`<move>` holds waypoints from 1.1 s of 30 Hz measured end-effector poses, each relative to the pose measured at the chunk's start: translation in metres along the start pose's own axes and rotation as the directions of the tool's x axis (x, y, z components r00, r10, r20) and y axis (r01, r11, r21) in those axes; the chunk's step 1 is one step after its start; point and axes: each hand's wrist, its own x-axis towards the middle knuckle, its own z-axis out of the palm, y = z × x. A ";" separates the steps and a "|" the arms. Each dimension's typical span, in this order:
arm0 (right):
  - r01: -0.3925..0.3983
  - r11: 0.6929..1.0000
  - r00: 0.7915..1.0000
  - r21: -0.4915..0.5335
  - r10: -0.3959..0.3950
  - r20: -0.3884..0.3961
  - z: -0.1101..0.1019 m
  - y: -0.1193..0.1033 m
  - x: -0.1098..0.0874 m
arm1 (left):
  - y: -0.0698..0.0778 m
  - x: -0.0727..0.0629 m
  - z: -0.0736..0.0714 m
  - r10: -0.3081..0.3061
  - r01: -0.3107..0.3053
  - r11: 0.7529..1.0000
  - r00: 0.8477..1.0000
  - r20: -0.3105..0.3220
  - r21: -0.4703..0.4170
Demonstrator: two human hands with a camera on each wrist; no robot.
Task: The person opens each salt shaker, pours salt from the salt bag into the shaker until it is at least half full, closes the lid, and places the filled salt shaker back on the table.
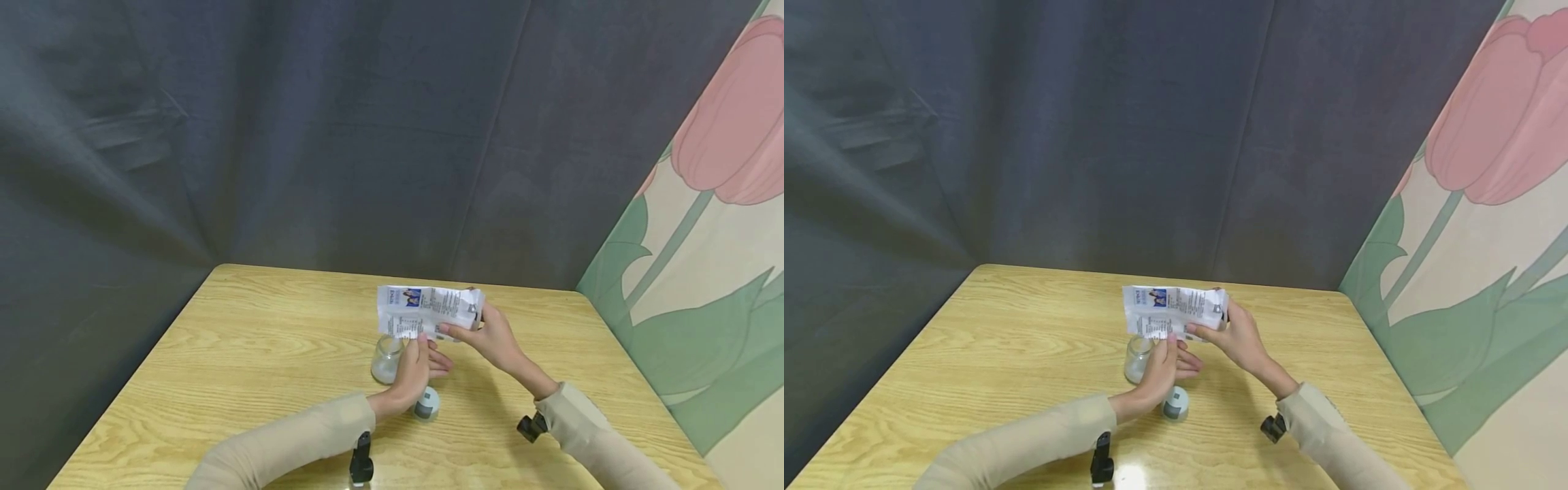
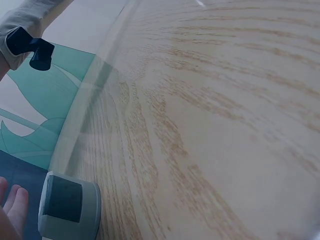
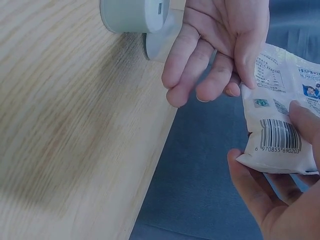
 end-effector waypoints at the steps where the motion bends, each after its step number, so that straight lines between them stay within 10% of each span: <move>1: 0.004 1.000 1.000 0.000 -0.004 0.000 0.000 0.000 0.000 | -0.003 0.001 0.000 -0.002 0.002 1.000 1.000 -0.001 0.001; 33: 0.011 1.000 1.000 0.015 -0.011 -0.002 -0.001 -0.001 0.000 | -0.013 0.005 -0.001 -0.017 0.017 1.000 1.000 -0.006 0.026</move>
